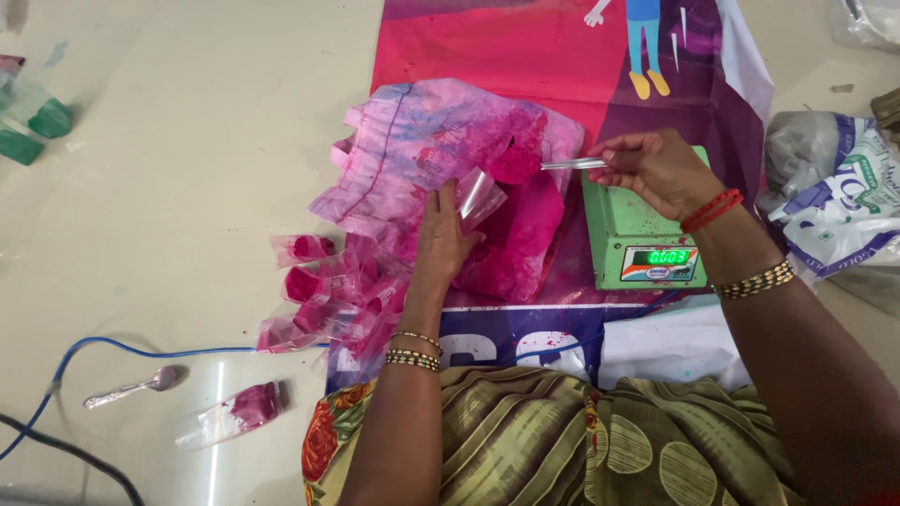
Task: The person scoops pink powder into small plastic bags and weighs them on a digital scale.
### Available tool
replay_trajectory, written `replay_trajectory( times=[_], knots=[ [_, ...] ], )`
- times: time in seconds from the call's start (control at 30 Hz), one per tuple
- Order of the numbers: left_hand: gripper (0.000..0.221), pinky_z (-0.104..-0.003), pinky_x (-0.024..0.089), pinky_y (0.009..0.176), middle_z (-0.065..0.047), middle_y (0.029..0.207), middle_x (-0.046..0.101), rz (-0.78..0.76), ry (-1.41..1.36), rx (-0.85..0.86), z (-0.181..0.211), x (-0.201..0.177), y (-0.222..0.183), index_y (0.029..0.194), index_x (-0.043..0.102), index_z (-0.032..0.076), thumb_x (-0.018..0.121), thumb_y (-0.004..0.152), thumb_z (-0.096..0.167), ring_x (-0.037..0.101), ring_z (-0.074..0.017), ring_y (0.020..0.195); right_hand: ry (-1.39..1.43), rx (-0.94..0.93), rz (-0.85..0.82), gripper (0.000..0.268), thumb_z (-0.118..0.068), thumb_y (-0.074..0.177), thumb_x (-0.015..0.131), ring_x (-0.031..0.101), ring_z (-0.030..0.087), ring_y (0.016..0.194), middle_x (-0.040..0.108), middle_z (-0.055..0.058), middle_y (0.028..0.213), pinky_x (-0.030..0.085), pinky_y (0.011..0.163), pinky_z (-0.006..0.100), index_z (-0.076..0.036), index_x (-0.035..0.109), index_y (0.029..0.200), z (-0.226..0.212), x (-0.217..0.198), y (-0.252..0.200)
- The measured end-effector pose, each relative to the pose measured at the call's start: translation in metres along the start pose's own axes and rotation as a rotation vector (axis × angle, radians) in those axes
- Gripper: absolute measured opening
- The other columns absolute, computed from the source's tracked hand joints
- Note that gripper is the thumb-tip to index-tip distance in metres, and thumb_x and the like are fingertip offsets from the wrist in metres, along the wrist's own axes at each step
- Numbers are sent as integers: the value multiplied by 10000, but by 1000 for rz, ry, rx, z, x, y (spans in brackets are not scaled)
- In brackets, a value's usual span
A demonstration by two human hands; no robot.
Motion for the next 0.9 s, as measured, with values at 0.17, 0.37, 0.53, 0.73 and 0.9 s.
replay_trajectory(
  times=[0.17, 0.37, 0.53, 0.73, 0.9],
  knots=[
    [995, -496, 492, 1021, -275, 1336, 518, 7, -32, 35, 2, 1, 1, 1433, 387, 60, 943, 609, 43, 532, -484, 1242, 11, 6, -1, 199, 3, 990, 598, 727, 270, 929, 725, 204, 1083, 619, 863, 357, 109, 668, 1143, 4, -3, 4],
    [1009, -480, 487, 1050, -272, 1368, 500, -24, -104, 27, 5, 3, 2, 1457, 371, 58, 937, 621, 51, 521, -473, 1275, -14, 42, -55, 211, 0, 989, 598, 735, 245, 923, 724, 202, 1061, 621, 858, 327, 104, 678, 1154, 10, 3, 7],
    [1027, -481, 466, 1080, -289, 1419, 466, -40, -137, 83, 4, 9, 1, 1480, 346, 45, 940, 643, 61, 489, -484, 1315, -108, 64, -49, 222, -1, 979, 610, 744, 244, 915, 732, 200, 1037, 618, 826, 310, 108, 674, 1161, -1, 16, 5],
    [1017, -468, 456, 1097, -285, 1434, 453, -37, -182, 71, -2, 21, 2, 1480, 341, 30, 938, 658, 87, 483, -468, 1324, -402, -86, -60, 243, -14, 1003, 597, 763, 241, 878, 756, 211, 1005, 627, 788, 306, 81, 691, 1206, -19, 49, -13],
    [937, -426, 476, 1090, -234, 1391, 515, 62, -327, 180, -6, 24, 2, 1470, 381, 22, 922, 708, 78, 543, -368, 1305, -1279, -945, -58, 382, 105, 870, 570, 753, 282, 855, 756, 217, 1059, 631, 753, 377, 31, 724, 1212, -44, 127, -77]
  ],
)
Point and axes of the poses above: each hand's wrist, its own y-axis towards the middle knuckle, its own x-axis out of the palm, z = x × y, the point moved 1 cm from there along y, towards the middle knuckle
